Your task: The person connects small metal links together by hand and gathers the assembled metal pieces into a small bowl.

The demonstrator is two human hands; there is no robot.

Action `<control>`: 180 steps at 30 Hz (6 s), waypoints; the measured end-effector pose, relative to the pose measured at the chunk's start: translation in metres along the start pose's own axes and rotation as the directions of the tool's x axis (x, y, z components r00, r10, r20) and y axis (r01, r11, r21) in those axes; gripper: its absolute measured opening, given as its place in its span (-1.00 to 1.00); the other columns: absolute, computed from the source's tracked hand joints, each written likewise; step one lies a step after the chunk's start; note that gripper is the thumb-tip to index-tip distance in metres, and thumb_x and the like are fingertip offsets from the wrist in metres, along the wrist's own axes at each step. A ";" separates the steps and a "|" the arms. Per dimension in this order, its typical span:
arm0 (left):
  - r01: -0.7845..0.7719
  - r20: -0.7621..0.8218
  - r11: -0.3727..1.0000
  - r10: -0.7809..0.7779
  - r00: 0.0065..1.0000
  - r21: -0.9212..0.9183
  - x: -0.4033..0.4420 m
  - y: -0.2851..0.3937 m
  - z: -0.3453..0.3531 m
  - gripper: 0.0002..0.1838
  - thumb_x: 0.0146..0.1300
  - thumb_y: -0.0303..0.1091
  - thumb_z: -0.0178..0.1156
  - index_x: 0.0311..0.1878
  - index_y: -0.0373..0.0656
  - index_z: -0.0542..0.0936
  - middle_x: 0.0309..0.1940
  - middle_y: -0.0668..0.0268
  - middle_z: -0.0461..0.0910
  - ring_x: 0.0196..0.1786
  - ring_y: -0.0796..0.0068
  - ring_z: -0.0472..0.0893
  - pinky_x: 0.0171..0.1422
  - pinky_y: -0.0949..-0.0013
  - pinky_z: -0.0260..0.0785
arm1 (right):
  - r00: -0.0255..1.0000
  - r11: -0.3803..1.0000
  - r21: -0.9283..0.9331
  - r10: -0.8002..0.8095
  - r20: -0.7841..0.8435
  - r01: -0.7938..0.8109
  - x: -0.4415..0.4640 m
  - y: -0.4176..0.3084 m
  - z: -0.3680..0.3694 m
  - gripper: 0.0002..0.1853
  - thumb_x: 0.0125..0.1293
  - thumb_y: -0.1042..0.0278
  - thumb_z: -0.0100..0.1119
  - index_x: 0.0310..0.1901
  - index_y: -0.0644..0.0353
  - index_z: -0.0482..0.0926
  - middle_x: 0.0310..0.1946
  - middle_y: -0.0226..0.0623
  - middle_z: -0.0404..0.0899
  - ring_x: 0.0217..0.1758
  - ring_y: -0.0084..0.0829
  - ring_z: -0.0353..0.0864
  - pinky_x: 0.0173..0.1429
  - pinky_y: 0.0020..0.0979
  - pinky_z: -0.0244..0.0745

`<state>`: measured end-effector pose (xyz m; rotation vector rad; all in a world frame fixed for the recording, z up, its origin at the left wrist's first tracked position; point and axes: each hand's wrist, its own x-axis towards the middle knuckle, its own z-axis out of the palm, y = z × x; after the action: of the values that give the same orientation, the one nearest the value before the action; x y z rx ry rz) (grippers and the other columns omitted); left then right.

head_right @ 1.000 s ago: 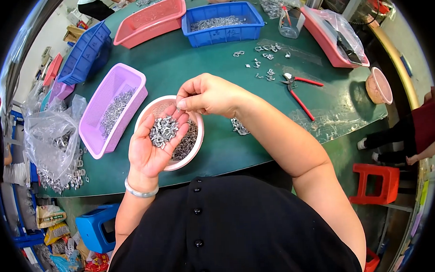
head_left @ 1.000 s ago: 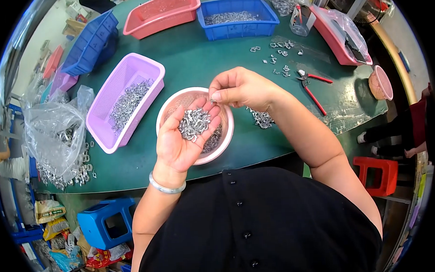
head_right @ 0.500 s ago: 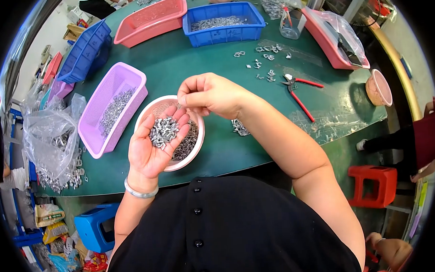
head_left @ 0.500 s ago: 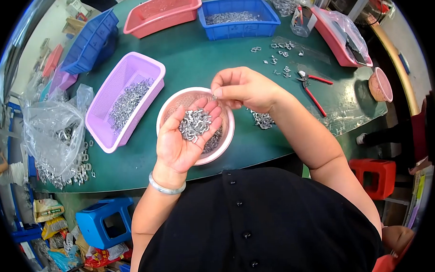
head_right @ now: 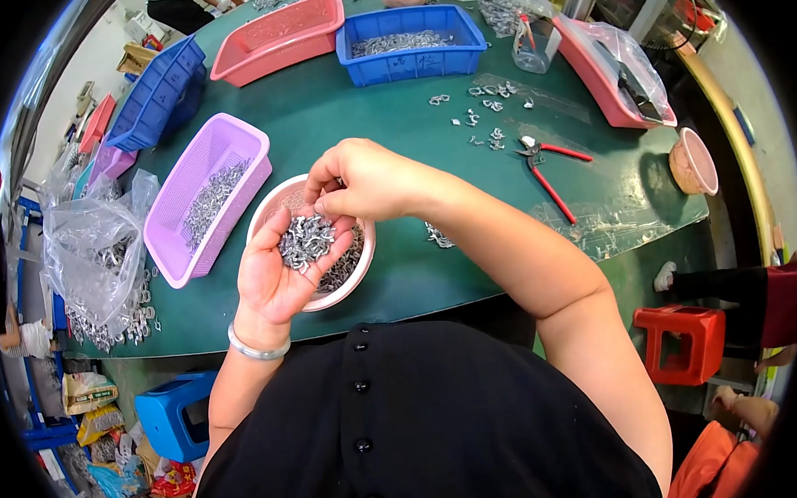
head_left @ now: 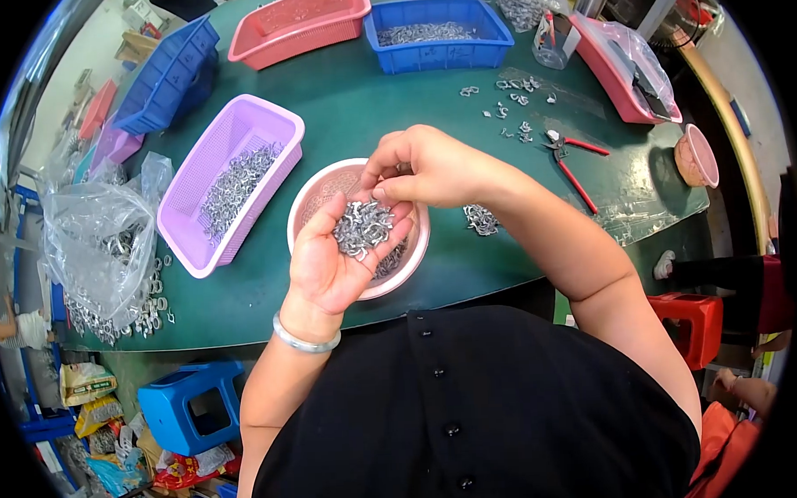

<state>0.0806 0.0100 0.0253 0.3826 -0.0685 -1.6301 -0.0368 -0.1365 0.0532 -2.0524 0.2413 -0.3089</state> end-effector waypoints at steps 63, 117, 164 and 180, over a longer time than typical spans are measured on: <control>-0.049 -0.103 0.998 0.054 0.993 0.048 0.002 0.000 -0.001 -0.58 0.36 -0.27 -0.20 0.13 -0.41 0.27 0.05 0.03 0.38 0.10 0.17 0.43 0.23 0.11 0.31 | 0.991 0.994 -0.079 -0.083 -0.107 0.074 -0.022 -0.004 0.011 -0.92 -0.02 0.53 0.13 -0.45 0.34 0.54 -0.45 -0.20 0.51 -0.38 -0.31 0.55 -0.27 -0.38 0.45; -0.075 -0.082 0.996 0.071 0.994 -0.044 0.002 0.000 -0.001 -0.57 0.34 -0.30 -0.18 0.16 -0.43 0.23 0.09 -0.06 0.33 0.21 0.05 0.32 0.33 -0.01 0.16 | 0.958 0.743 0.639 0.286 -0.033 -0.200 -0.019 -0.003 0.004 -0.91 0.16 0.55 0.10 -0.36 0.42 0.51 -0.48 -0.21 0.56 -0.46 -0.53 0.58 -0.47 -0.61 0.39; -0.045 -0.065 0.999 0.044 0.997 -0.012 0.001 -0.001 0.002 -0.58 0.37 -0.28 -0.23 0.14 -0.42 0.25 0.08 -0.04 0.34 0.14 0.11 0.40 0.24 0.02 0.30 | 0.988 0.996 -0.065 -0.076 -0.137 0.068 -0.017 0.002 0.012 -0.92 0.05 0.51 0.15 -0.42 0.34 0.54 -0.46 -0.28 0.49 -0.40 -0.49 0.54 -0.30 -0.48 0.43; -0.031 -0.053 0.997 0.027 0.998 -0.074 0.002 0.000 0.003 -0.56 0.34 -0.28 -0.19 0.16 -0.42 0.23 0.10 -0.08 0.33 0.17 0.03 0.36 0.31 0.00 0.20 | 0.984 0.557 0.822 0.176 0.022 -0.118 -0.019 0.005 -0.004 -0.94 0.15 0.54 0.01 -0.34 0.31 0.45 -0.47 -0.28 0.51 -0.52 -0.62 0.40 -0.51 -0.60 0.26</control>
<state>0.0798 0.0079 0.0274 0.3650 0.0259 -1.5887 -0.0561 -0.1365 0.0483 -1.0639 0.2440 -0.3037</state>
